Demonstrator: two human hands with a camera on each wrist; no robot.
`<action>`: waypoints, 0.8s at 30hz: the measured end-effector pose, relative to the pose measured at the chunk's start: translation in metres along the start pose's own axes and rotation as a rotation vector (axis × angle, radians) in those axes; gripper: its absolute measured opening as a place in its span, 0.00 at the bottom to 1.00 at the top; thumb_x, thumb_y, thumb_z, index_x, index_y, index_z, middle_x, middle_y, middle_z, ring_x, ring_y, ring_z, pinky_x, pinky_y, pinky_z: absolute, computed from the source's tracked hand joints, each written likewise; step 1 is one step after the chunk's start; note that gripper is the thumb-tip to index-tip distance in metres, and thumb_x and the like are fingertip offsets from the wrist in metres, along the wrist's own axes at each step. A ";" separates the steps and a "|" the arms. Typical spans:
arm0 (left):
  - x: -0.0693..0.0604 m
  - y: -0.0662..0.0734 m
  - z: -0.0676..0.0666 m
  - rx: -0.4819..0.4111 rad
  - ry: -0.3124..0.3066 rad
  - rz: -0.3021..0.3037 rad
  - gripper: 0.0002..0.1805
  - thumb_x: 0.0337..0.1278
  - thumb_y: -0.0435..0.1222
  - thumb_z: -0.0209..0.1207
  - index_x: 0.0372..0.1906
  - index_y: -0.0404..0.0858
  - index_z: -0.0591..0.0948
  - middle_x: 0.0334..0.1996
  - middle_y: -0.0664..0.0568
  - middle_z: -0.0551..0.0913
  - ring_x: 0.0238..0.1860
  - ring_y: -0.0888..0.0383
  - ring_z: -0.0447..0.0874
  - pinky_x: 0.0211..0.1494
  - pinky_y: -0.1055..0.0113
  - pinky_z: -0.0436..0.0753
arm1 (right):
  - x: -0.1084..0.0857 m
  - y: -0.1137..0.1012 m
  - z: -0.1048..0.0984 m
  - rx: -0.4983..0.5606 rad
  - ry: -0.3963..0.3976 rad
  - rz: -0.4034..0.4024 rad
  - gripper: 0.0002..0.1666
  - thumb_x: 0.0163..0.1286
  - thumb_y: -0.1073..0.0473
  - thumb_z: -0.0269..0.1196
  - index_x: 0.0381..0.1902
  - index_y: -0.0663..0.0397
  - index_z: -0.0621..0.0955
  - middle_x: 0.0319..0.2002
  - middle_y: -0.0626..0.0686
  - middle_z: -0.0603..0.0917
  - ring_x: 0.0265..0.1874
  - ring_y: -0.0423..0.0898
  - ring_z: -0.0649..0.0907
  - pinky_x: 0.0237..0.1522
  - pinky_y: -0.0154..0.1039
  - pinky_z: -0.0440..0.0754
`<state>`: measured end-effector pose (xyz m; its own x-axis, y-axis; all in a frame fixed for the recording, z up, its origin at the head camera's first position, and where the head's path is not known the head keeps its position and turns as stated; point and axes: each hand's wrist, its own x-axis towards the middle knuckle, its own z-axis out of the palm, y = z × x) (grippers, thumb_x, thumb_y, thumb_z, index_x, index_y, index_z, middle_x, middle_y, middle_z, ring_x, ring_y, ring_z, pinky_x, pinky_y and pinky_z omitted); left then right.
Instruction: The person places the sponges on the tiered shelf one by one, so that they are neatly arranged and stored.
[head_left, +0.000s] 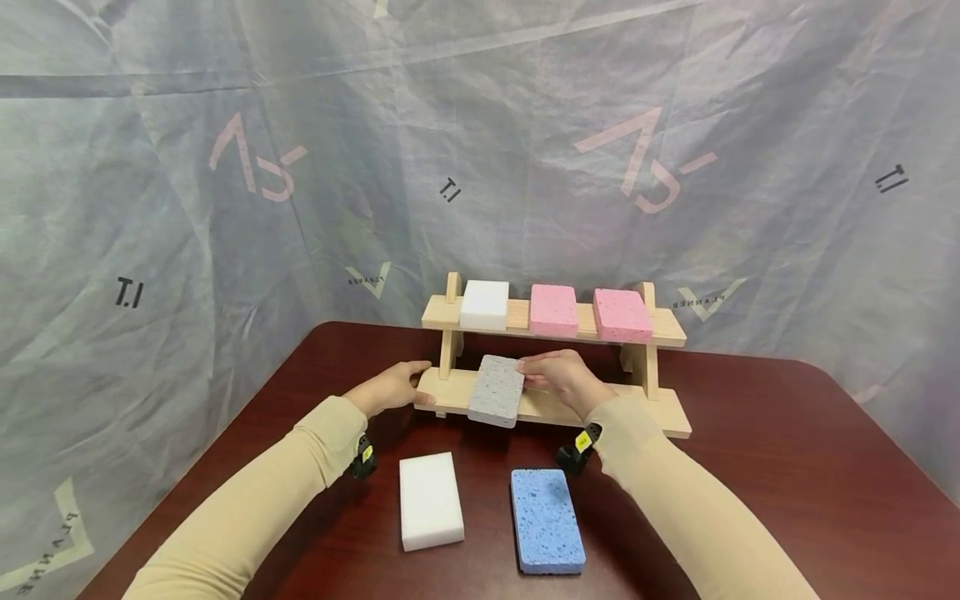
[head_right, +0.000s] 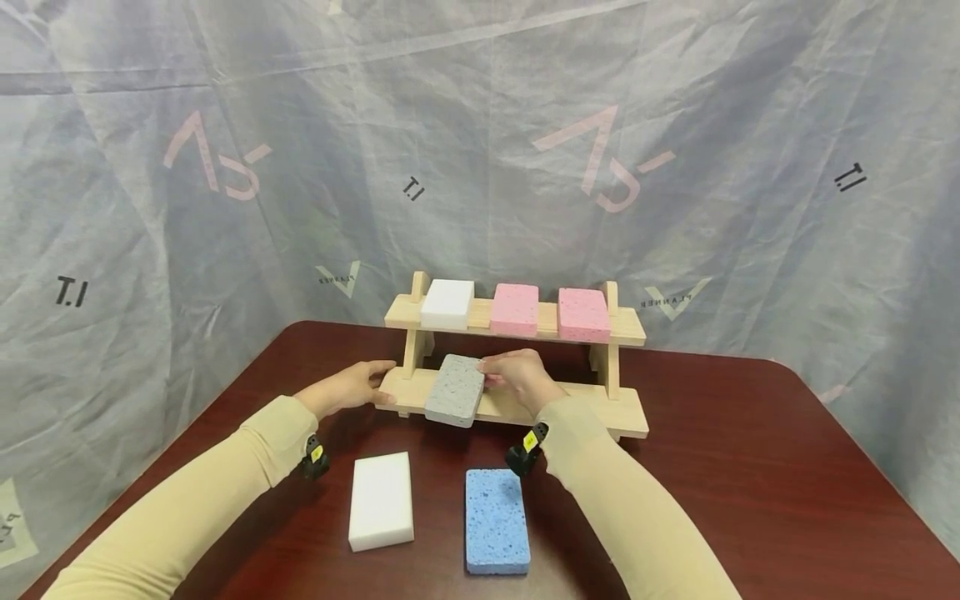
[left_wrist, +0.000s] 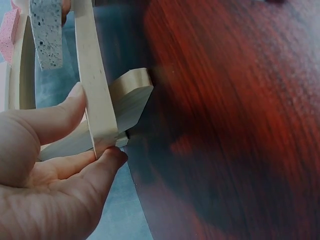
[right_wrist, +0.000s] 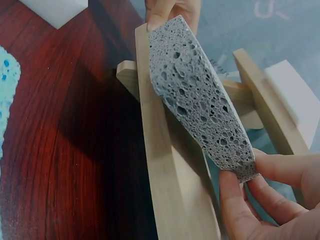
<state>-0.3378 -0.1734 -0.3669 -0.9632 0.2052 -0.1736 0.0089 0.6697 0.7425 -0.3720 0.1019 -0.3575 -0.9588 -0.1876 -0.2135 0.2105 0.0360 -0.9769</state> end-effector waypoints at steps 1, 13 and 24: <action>0.000 0.000 0.000 0.000 0.000 -0.001 0.42 0.59 0.30 0.63 0.75 0.31 0.56 0.73 0.36 0.59 0.71 0.42 0.63 0.67 0.54 0.72 | 0.002 0.001 0.001 -0.008 0.007 -0.004 0.22 0.64 0.72 0.63 0.54 0.80 0.76 0.26 0.49 0.85 0.26 0.37 0.84 0.45 0.37 0.85; -0.002 0.000 0.000 0.021 -0.008 -0.015 0.42 0.60 0.31 0.63 0.75 0.33 0.55 0.74 0.37 0.57 0.72 0.42 0.60 0.69 0.53 0.70 | 0.005 0.006 0.011 -0.005 0.097 -0.025 0.23 0.62 0.70 0.66 0.53 0.79 0.77 0.33 0.55 0.86 0.29 0.38 0.84 0.48 0.41 0.84; -0.003 -0.001 0.000 0.019 -0.014 -0.013 0.42 0.61 0.31 0.62 0.76 0.34 0.54 0.75 0.37 0.56 0.72 0.41 0.60 0.68 0.52 0.71 | -0.009 0.003 0.018 -0.123 0.110 0.036 0.29 0.60 0.63 0.71 0.58 0.68 0.77 0.64 0.63 0.73 0.57 0.52 0.81 0.61 0.44 0.76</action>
<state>-0.3345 -0.1748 -0.3665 -0.9593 0.2063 -0.1926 0.0013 0.6857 0.7279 -0.3592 0.0863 -0.3584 -0.9674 -0.0757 -0.2415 0.2270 0.1621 -0.9603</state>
